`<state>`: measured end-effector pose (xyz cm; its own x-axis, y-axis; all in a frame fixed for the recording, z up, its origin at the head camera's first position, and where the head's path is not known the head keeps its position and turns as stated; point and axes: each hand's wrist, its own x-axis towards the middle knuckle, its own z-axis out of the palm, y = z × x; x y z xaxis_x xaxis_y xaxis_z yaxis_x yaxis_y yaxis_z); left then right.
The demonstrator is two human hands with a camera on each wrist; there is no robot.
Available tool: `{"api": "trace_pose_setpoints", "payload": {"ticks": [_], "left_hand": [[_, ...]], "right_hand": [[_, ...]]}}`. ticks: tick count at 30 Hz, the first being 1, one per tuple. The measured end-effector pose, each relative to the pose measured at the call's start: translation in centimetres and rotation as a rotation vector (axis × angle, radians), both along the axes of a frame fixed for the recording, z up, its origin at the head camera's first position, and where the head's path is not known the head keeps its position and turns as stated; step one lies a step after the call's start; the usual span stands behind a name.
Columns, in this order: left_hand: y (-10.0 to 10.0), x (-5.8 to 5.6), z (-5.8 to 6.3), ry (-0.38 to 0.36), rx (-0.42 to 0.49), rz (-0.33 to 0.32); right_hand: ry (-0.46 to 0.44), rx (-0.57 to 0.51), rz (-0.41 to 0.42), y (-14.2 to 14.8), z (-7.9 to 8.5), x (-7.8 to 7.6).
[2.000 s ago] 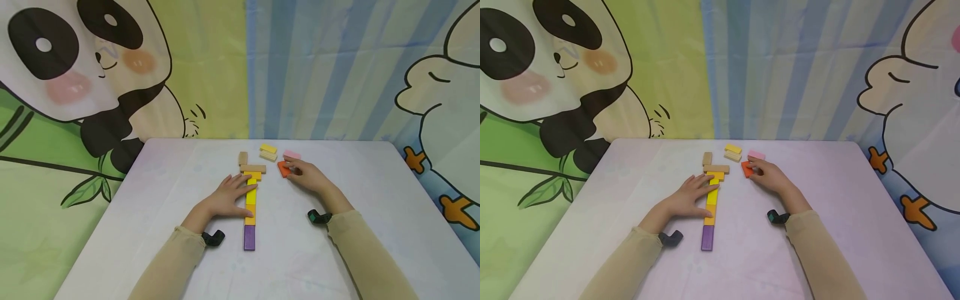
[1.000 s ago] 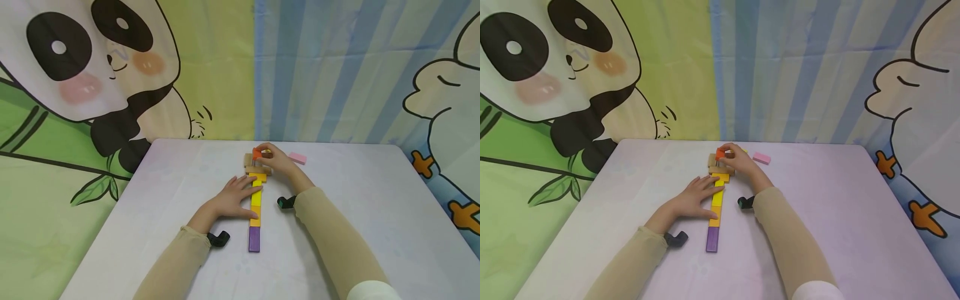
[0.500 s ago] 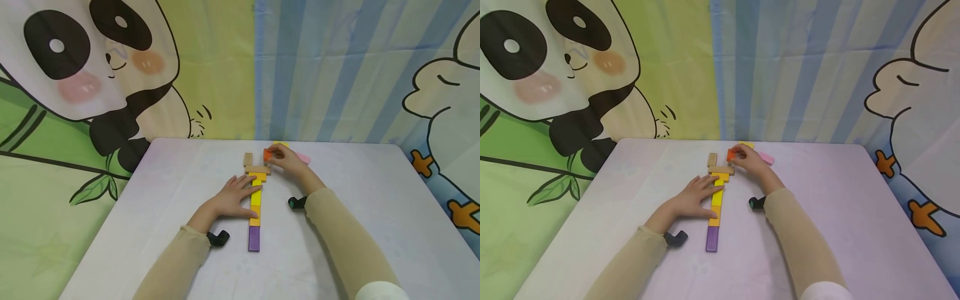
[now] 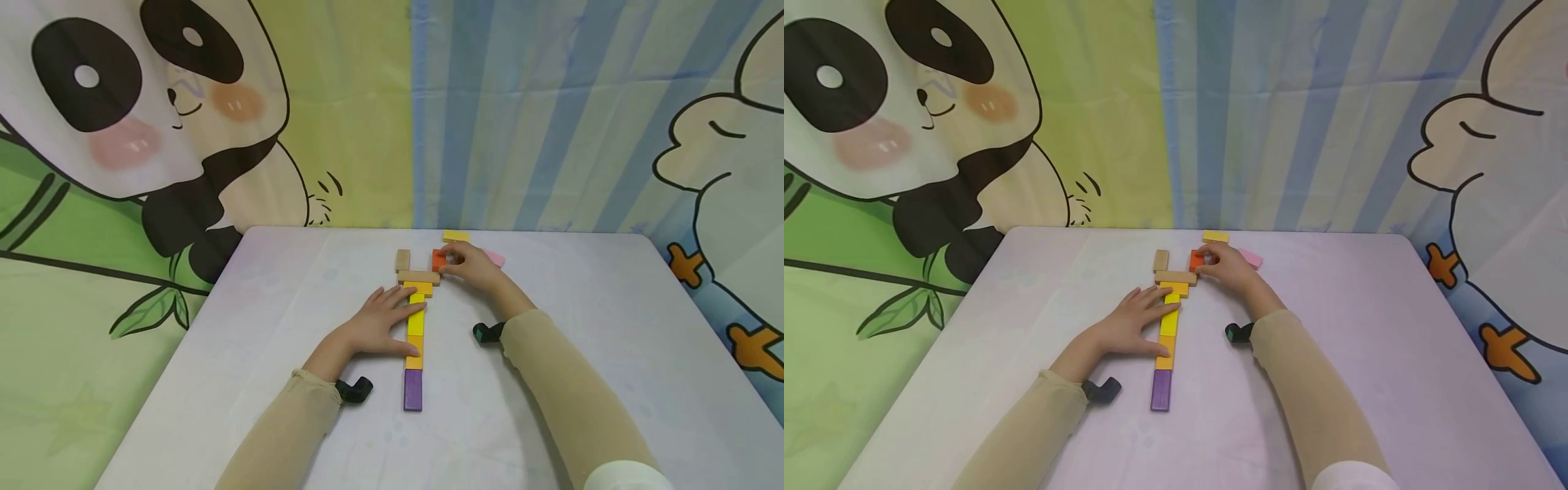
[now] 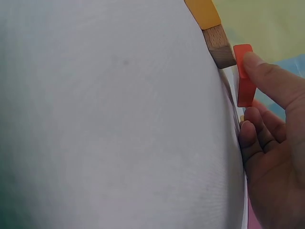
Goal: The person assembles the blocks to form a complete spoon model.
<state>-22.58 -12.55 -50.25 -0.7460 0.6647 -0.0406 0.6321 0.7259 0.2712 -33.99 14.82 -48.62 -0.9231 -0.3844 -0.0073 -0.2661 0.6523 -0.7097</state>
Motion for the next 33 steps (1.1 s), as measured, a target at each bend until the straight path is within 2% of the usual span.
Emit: {"api": "trace_pose_setpoints", "payload": {"ticks": [21, 24, 27, 30, 33], "left_hand": [[0.1, 0.2, 0.4, 0.002, -0.003, -0.001], [0.0, 0.2, 0.4, -0.003, -0.001, 0.000], [0.0, 0.3, 0.5, -0.011, -0.002, 0.003], [0.0, 0.3, 0.5, -0.007, -0.004, 0.001], [0.0, 0.2, 0.3, 0.005, -0.004, 0.000]], "right_hand": [[0.024, 0.087, 0.042, -0.1, 0.0, 0.0], [0.035, 0.092, 0.051, -0.1, 0.4, 0.4], [0.089, 0.086, 0.056, 0.1, 0.9, 1.1], [0.143, 0.065, 0.012, 0.8, 1.3, 2.1], [0.166, 0.057, -0.071, 2.1, 1.6, 2.8]]}}
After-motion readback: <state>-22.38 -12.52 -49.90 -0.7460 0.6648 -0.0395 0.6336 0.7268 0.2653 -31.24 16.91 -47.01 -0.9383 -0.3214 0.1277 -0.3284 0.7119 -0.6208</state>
